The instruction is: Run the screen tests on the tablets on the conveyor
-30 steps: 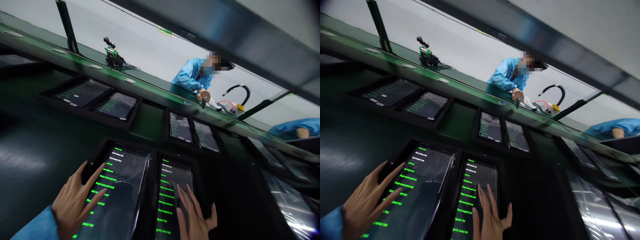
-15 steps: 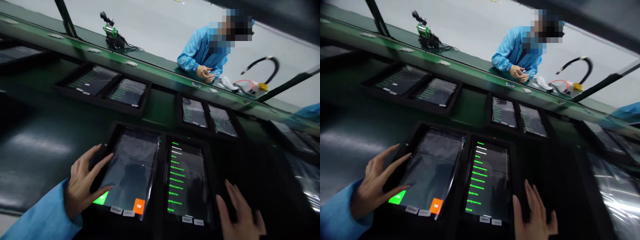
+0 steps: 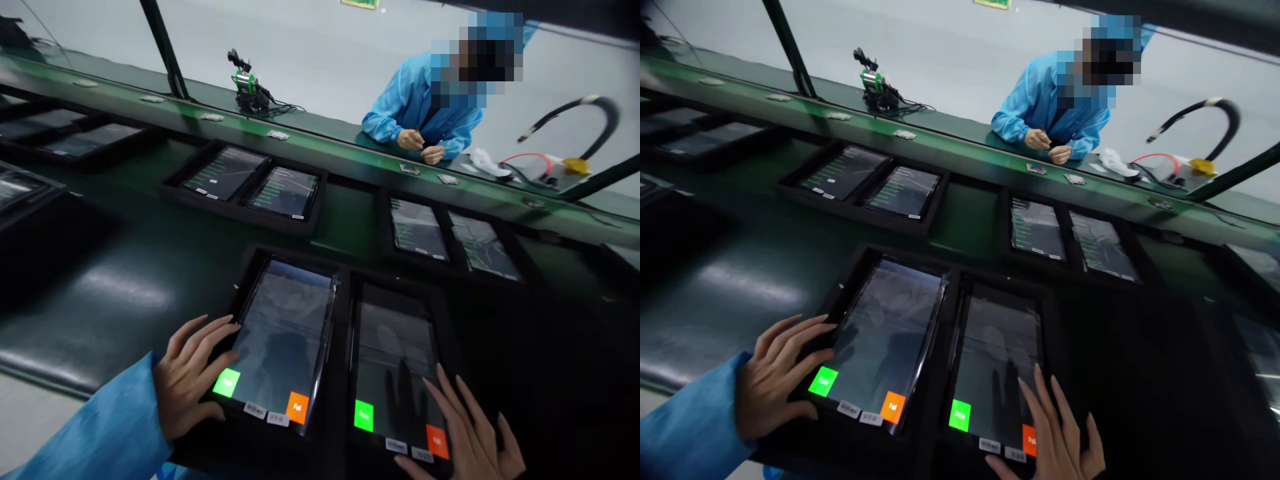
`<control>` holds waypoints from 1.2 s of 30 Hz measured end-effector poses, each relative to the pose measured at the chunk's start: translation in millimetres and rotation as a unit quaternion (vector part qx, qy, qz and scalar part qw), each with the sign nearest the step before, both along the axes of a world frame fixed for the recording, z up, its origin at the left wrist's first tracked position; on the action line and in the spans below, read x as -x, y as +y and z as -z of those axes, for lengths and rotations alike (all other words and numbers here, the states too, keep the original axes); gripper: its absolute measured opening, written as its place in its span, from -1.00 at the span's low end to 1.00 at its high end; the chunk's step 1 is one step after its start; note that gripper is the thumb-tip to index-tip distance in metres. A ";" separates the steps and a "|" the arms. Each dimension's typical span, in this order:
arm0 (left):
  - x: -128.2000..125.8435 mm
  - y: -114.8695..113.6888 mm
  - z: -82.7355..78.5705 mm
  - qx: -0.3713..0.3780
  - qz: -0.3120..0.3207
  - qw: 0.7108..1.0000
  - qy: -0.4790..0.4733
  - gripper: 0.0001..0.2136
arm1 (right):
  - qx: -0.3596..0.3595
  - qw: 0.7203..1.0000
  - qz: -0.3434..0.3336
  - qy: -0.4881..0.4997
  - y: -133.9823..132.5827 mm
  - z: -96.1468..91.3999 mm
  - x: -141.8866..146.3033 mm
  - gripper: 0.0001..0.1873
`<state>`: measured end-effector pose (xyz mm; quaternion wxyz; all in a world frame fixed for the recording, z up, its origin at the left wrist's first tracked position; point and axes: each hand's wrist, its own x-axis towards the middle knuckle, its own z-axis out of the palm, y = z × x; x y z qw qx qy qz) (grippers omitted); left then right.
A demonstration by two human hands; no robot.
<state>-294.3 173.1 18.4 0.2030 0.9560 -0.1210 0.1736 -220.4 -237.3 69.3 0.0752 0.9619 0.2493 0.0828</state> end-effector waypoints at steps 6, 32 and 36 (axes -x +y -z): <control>8.6 -9.4 7.1 -0.010 0.006 0.996 -0.091 -0.67 | 0.007 0.997 0.079 0.010 -24.0 2.2 4.4 0.02; -186.7 -72.9 -5.6 -0.098 0.016 0.992 -0.082 -0.72 | -0.032 0.962 0.190 0.194 -34.3 -8.3 -6.6 0.25; -184.0 -89.6 -12.6 -0.113 0.023 0.991 -0.073 -0.68 | -0.112 0.961 0.186 0.174 -18.1 -19.9 -60.6 -0.04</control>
